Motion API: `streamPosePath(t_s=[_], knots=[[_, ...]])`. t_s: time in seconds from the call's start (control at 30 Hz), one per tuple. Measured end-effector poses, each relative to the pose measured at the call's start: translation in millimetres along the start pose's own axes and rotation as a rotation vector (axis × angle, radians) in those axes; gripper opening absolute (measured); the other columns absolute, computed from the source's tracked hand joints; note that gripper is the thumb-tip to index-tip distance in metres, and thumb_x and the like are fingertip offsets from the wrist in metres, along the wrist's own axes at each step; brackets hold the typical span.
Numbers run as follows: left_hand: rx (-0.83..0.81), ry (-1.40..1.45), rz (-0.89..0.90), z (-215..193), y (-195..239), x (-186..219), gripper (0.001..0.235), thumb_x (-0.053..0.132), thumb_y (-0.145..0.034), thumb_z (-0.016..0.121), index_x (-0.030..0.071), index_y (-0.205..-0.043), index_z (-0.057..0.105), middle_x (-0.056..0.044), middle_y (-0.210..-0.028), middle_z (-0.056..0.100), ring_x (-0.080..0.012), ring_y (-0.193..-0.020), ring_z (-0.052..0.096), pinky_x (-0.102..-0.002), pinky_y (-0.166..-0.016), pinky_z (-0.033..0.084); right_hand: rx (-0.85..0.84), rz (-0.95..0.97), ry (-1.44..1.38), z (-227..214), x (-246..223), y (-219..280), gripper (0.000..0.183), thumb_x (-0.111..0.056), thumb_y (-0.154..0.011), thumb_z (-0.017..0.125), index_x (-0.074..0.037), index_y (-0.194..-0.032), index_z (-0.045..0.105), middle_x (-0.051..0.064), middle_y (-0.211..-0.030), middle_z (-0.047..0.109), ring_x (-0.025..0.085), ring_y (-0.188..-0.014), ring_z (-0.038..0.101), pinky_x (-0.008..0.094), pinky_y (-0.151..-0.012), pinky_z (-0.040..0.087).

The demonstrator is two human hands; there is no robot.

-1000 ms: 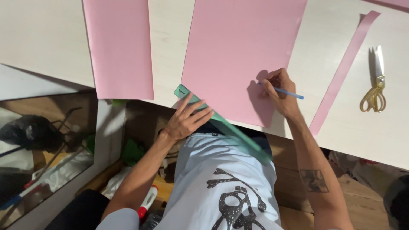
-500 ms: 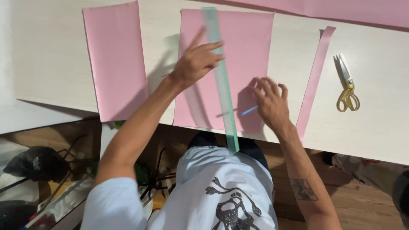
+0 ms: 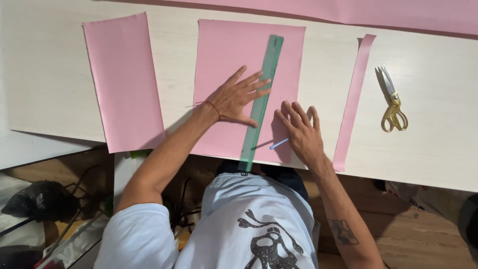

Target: Measuring and cutting pieces of pink leather using a ruler, pen, and scissors.

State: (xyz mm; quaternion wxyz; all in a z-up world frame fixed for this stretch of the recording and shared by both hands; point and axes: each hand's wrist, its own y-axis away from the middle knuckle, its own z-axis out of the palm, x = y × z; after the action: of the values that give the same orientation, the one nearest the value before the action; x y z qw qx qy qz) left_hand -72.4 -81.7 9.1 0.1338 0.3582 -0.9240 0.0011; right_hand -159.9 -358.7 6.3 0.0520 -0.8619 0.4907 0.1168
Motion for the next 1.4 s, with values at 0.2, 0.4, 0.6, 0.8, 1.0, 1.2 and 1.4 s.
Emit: streamPosePath(t_s=[0.2, 0.4, 0.6, 0.8, 1.0, 1.2, 1.4], knots=[[0.163, -0.011, -0.097, 36.1, -9.4, -22.0, 0.124, 0.102, -0.079, 0.039, 0.009, -0.161, 0.036, -0.013, -0.175, 0.025, -0.0235, -0.161, 0.022, -0.052, -0.135, 0.008, -0.032, 0.011, -0.006, -8.2, -3.1, -2.3, 0.070, -0.006, -0.093, 0.059, -0.030, -0.156, 0.043, 0.002, -0.165, 0.036, 0.025, -0.152, 0.032, 0.059, -0.126, 0.016], [0.118, -0.042, -0.105, 20.5, 4.7, -6.8, 0.145, 0.109, -0.055, 0.045, 0.010, -0.160, 0.033, -0.009, -0.170, 0.022, -0.0246, -0.157, 0.015, -0.056, -0.129, 0.001, -0.042, 0.017, 0.014, -4.5, 1.2, -2.3, 0.069, -0.005, -0.093, 0.059, -0.031, -0.156, 0.044, 0.000, -0.166, 0.036, 0.022, -0.152, 0.033, 0.057, -0.126, 0.017], [0.085, -0.060, -0.126, 16.7, 4.1, -0.6, 0.148, 0.110, -0.048, 0.045, 0.013, -0.159, 0.033, -0.008, -0.170, 0.020, -0.0255, -0.157, 0.013, -0.063, -0.126, -0.004, -0.064, 0.027, 0.013, -5.2, 0.7, -1.3, 0.071, -0.004, -0.092, 0.059, -0.032, -0.155, 0.044, -0.001, -0.165, 0.036, 0.022, -0.152, 0.033, 0.056, -0.127, 0.016], [0.108, -0.024, -0.128, 19.3, 4.0, 0.8, 0.149, 0.111, -0.048, 0.044, 0.013, -0.160, 0.034, -0.007, -0.170, 0.019, -0.0268, -0.157, 0.010, -0.065, -0.126, -0.004, -0.030, 0.020, -0.020, -0.7, 2.9, 0.8, 0.069, -0.003, -0.094, 0.058, -0.032, -0.156, 0.044, -0.001, -0.166, 0.036, 0.022, -0.153, 0.033, 0.056, -0.127, 0.016], [0.088, -0.069, -0.132, 18.3, 3.2, 0.8, 0.150, 0.112, -0.047, 0.042, 0.013, -0.159, 0.035, -0.005, -0.171, 0.018, -0.0274, -0.157, 0.009, -0.066, -0.125, -0.004, -0.054, 0.025, -0.028, -7.0, 0.3, -2.1, 0.071, -0.003, -0.091, 0.059, -0.031, -0.155, 0.044, 0.000, -0.165, 0.036, 0.023, -0.152, 0.032, 0.057, -0.126, 0.015], [0.110, -0.079, -0.124, 21.4, 3.8, -0.9, 0.150, 0.113, -0.049, 0.041, 0.013, -0.161, 0.034, -0.005, -0.171, 0.019, -0.0278, -0.158, 0.009, -0.066, -0.126, -0.004, -0.051, 0.022, -0.007, -6.5, 0.2, -1.7, 0.071, -0.002, -0.091, 0.059, -0.031, -0.155, 0.045, 0.000, -0.166, 0.036, 0.023, -0.152, 0.033, 0.057, -0.127, 0.015], [0.080, -0.057, -0.134, 18.2, 2.4, 0.7, 0.150, 0.112, -0.047, 0.041, 0.015, -0.161, 0.032, -0.004, -0.170, 0.018, -0.0277, -0.157, 0.010, -0.067, -0.125, -0.005, -0.023, 0.017, -0.039, -5.7, -1.2, -1.0, 0.068, -0.005, -0.094, 0.060, -0.030, -0.155, 0.045, 0.000, -0.165, 0.037, 0.024, -0.151, 0.034, 0.058, -0.126, 0.016]])
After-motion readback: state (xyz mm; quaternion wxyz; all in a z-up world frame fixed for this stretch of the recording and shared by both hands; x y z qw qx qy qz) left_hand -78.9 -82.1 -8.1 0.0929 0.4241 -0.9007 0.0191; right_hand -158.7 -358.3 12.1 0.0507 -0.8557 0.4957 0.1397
